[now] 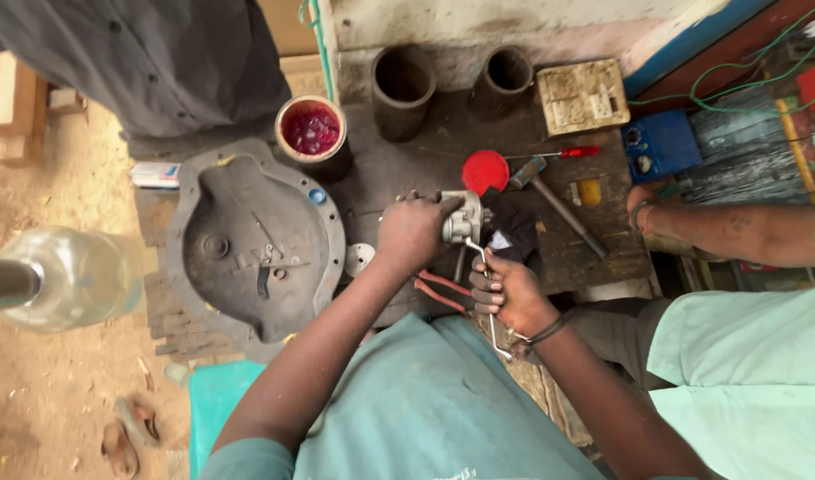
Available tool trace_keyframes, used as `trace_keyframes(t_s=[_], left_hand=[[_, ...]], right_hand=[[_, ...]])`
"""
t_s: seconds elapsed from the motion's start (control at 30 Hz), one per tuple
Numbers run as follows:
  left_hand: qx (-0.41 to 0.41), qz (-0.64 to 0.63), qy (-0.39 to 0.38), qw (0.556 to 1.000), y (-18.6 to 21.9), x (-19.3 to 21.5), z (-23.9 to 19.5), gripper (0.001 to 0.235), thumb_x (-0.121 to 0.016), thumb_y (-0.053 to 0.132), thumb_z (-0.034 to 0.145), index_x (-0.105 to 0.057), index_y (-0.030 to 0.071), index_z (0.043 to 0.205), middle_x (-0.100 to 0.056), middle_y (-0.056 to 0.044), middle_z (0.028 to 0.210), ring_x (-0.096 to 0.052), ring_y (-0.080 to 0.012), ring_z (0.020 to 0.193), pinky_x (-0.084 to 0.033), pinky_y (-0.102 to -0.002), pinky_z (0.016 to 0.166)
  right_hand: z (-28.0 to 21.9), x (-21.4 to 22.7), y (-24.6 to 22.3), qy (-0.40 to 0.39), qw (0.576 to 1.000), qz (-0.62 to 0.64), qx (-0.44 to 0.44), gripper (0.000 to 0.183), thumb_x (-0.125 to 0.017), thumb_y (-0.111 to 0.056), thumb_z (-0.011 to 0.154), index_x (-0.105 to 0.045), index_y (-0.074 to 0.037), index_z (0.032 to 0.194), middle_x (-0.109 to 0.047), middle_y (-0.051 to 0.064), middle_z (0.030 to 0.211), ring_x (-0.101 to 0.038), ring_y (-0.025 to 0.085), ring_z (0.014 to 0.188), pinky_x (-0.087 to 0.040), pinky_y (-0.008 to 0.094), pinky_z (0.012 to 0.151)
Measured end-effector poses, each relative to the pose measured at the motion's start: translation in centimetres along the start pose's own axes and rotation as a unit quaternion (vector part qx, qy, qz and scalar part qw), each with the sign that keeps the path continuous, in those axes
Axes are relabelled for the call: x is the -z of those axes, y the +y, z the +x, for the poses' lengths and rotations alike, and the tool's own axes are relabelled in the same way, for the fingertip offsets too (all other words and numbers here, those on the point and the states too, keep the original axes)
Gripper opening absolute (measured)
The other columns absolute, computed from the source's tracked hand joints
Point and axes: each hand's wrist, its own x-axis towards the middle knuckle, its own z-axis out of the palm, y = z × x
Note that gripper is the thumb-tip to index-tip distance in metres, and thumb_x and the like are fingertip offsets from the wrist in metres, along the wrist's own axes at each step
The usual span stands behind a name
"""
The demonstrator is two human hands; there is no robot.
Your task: The person works on a starter motor at a wooden workbench. They pick up the starter, handle and turn its components by hand, use a spanner to loosen and tighten bolts on the housing, and use pliers on parts, repositioning the unit repeatedly while working on it.
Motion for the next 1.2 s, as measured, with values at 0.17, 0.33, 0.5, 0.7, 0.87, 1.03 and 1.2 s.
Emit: trace_keyframes(t_s=[0.17, 0.33, 0.5, 0.7, 0.87, 1.03, 1.2], left_hand=[[-0.056, 0.038, 0.092, 0.993, -0.6, -0.6, 0.7, 0.062, -0.082, 0.024, 0.065, -0.070, 0.026, 0.126, -0.073, -0.008, 0.114, -0.071, -0.0338, 0.094, -0.058, -0.047, 0.077], [-0.035, 0.035, 0.045, 0.998, -0.1, 0.5, 0.7, 0.064, -0.083, 0.029, 0.067, -0.068, 0.027, 0.130, -0.073, -0.010, 0.108, -0.072, -0.0341, 0.092, -0.058, -0.048, 0.080], [-0.032, 0.029, 0.026, 0.999, 0.2, 1.1, 0.6, 0.067, -0.082, 0.033, 0.071, -0.066, 0.028, 0.136, -0.074, -0.010, 0.105, -0.073, -0.0326, 0.092, -0.058, -0.048, 0.082], [-0.065, 0.038, 0.087, 0.993, 0.1, 0.9, 0.4, 0.079, -0.091, 0.054, 0.056, -0.069, 0.024, 0.126, -0.073, -0.012, 0.111, -0.069, -0.0412, 0.098, -0.057, -0.051, 0.080], [-0.027, 0.048, 0.031, 0.998, 0.0, 0.8, 0.6, 0.076, -0.089, 0.044, 0.064, -0.065, 0.026, 0.134, -0.071, -0.009, 0.120, -0.070, -0.0371, 0.104, -0.055, -0.050, 0.091], [-0.045, 0.045, 0.058, 0.996, -0.2, -0.1, 0.5, 0.073, -0.089, 0.040, 0.065, -0.066, 0.026, 0.133, -0.069, -0.010, 0.126, -0.068, -0.0396, 0.110, -0.054, -0.051, 0.094], [-0.036, 0.058, 0.025, 0.997, 0.6, 1.3, 0.3, 0.076, -0.090, 0.041, 0.063, -0.064, 0.025, 0.133, -0.067, -0.011, 0.129, -0.063, -0.0421, 0.117, -0.051, -0.052, 0.098]], right_hand=[[2.9, 1.3, 2.0, 0.076, 0.970, -0.140, 0.183, 0.039, -0.042, -0.040, 0.111, -0.052, -0.010, 0.090, -0.035, -0.008, 0.063, -0.030, 0.004, 0.049, -0.028, 0.022, 0.044], [4.4, 2.3, 2.5, 0.088, 0.917, -0.271, 0.280, 0.046, -0.039, -0.043, 0.110, -0.056, -0.006, 0.089, -0.034, -0.007, 0.064, -0.030, 0.004, 0.052, -0.030, 0.022, 0.048], [6.4, 4.2, 3.2, 0.038, 0.891, -0.312, 0.329, 0.048, -0.041, -0.044, 0.109, -0.062, -0.003, 0.095, -0.039, -0.005, 0.067, -0.035, 0.006, 0.057, -0.035, 0.023, 0.053], [7.4, 4.9, 3.6, 0.050, 0.877, -0.298, 0.375, 0.045, -0.046, -0.045, 0.113, -0.049, -0.005, 0.092, -0.056, 0.004, 0.081, -0.047, 0.011, 0.073, -0.046, 0.029, 0.071], [7.5, 6.0, 3.0, 0.025, 0.907, -0.239, 0.347, 0.041, -0.049, -0.037, 0.113, -0.061, 0.000, 0.101, -0.057, 0.004, 0.082, -0.050, 0.012, 0.077, -0.045, 0.029, 0.074], [4.9, 2.3, 2.5, 0.113, 0.854, -0.368, 0.350, 0.046, -0.047, -0.036, 0.112, -0.067, 0.002, 0.098, -0.059, 0.002, 0.071, -0.048, 0.009, 0.065, -0.042, 0.026, 0.063], [4.0, 0.9, 2.3, 0.133, 0.844, -0.406, 0.324, 0.047, -0.043, -0.039, 0.108, -0.073, -0.002, 0.105, -0.054, -0.002, 0.064, -0.045, 0.004, 0.058, -0.037, 0.022, 0.056]])
